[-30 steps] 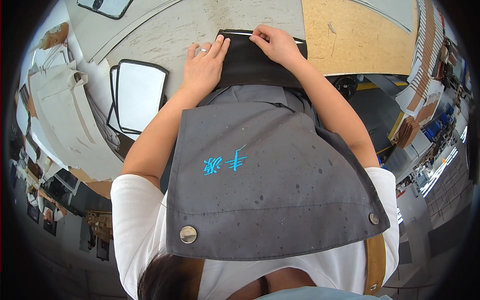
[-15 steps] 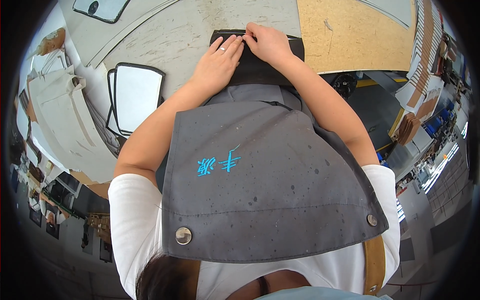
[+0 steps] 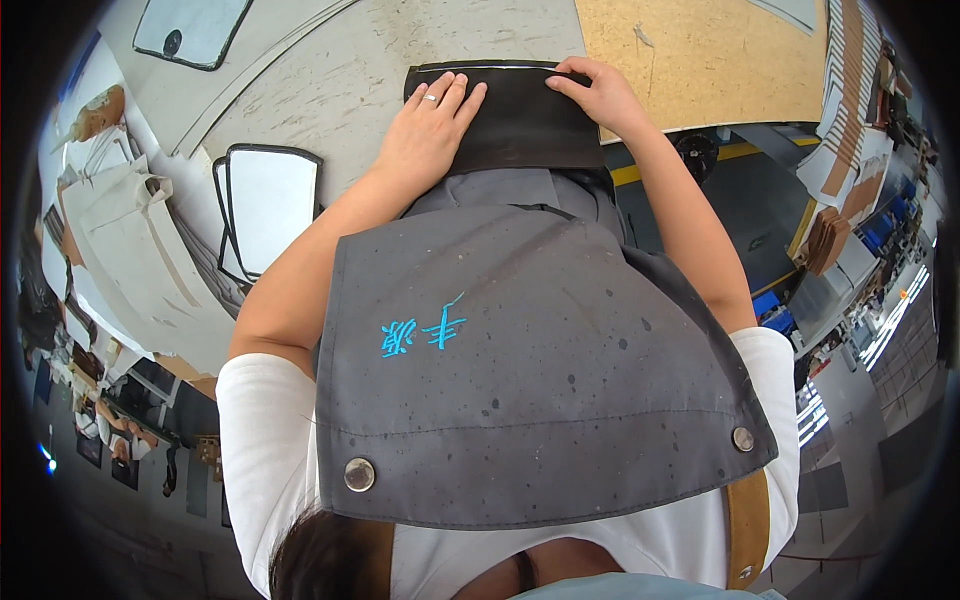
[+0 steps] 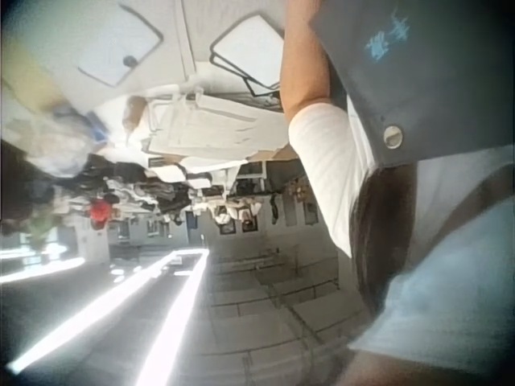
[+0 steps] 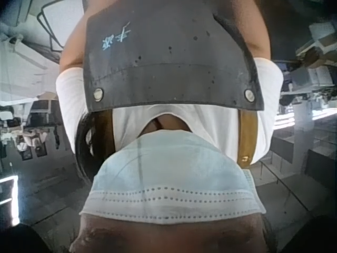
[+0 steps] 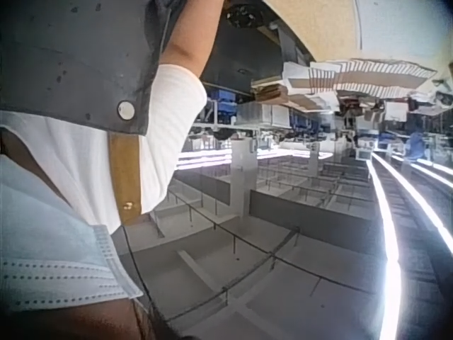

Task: The recorder is folding and checking leather and fabric components for bag assembly at a workshop table.

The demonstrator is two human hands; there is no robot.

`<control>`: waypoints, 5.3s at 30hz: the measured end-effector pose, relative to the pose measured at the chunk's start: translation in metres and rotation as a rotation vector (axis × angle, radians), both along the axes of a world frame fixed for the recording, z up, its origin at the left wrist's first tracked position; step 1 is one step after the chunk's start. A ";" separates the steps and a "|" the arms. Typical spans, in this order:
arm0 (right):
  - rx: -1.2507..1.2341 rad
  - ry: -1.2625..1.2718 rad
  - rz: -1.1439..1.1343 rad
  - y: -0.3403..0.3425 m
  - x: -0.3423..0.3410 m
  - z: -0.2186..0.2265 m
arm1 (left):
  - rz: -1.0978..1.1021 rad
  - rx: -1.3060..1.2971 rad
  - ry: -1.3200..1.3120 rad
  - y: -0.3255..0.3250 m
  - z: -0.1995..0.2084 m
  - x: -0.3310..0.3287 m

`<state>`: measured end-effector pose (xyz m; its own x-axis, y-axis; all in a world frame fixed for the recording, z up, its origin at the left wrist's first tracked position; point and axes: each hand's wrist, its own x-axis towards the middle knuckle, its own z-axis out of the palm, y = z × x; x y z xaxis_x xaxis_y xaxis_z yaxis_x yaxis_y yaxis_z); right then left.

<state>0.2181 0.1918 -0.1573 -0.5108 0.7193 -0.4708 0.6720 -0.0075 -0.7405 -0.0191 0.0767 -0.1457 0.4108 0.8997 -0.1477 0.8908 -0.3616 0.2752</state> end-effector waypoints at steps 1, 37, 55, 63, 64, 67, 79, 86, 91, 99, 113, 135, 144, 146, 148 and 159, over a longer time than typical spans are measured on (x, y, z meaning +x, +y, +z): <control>0.013 -0.074 -0.023 -0.003 -0.001 -0.002 | 0.000 0.008 0.012 0.000 0.000 0.000; 0.065 -0.038 -0.350 -0.036 0.024 -0.012 | -0.164 -0.046 -0.092 0.024 -0.003 0.036; 0.199 -0.133 -0.338 -0.040 0.016 -0.009 | -0.299 0.035 -0.163 0.043 -0.004 0.065; 0.540 -0.312 -0.248 -0.046 0.019 0.008 | -0.296 0.000 -0.090 0.046 -0.008 0.069; 0.407 -0.210 -0.307 -0.043 0.022 0.003 | -0.298 0.010 -0.069 0.046 -0.008 0.069; 0.173 -0.069 -0.482 -0.037 0.028 -0.019 | -0.298 0.012 -0.097 0.048 -0.008 0.070; 0.071 -0.048 -0.551 -0.034 0.024 -0.028 | -0.287 0.026 -0.062 0.045 -0.008 0.075; 0.030 -0.166 -0.522 -0.027 0.019 -0.017 | -0.292 -0.005 -0.050 0.052 -0.006 0.082; 0.018 -0.216 -0.493 -0.019 0.016 -0.007 | -0.258 -0.013 -0.048 0.051 -0.004 0.085; 0.151 -0.394 -0.333 0.026 0.048 -0.015 | -0.144 -0.053 -0.192 0.053 -0.002 0.084; 0.702 -0.381 0.297 -0.055 0.009 0.026 | -0.171 -0.136 -0.257 0.033 -0.007 0.016; 0.596 -0.347 0.456 -0.029 0.002 0.033 | 0.102 -0.069 -0.168 -0.002 0.000 -0.025; -0.648 0.023 -0.488 -0.069 0.041 0.045 | -0.058 -0.129 -0.421 0.028 0.045 0.031; -0.663 0.098 -0.589 -0.066 0.033 0.048 | -0.111 -0.150 -0.418 0.032 0.062 0.051; -0.692 0.205 -0.666 -0.057 0.019 0.066 | -0.170 -0.072 -0.390 0.036 0.072 0.061; 0.219 0.723 -0.134 0.018 -0.002 0.157 | 0.473 -0.196 -1.105 0.056 0.177 -0.016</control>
<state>0.2158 0.2094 -0.0007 -0.5392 0.8353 0.1076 0.0235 0.1427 -0.9895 -0.0348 0.1331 0.0309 0.0389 0.9963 -0.0762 0.1741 0.0684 0.9824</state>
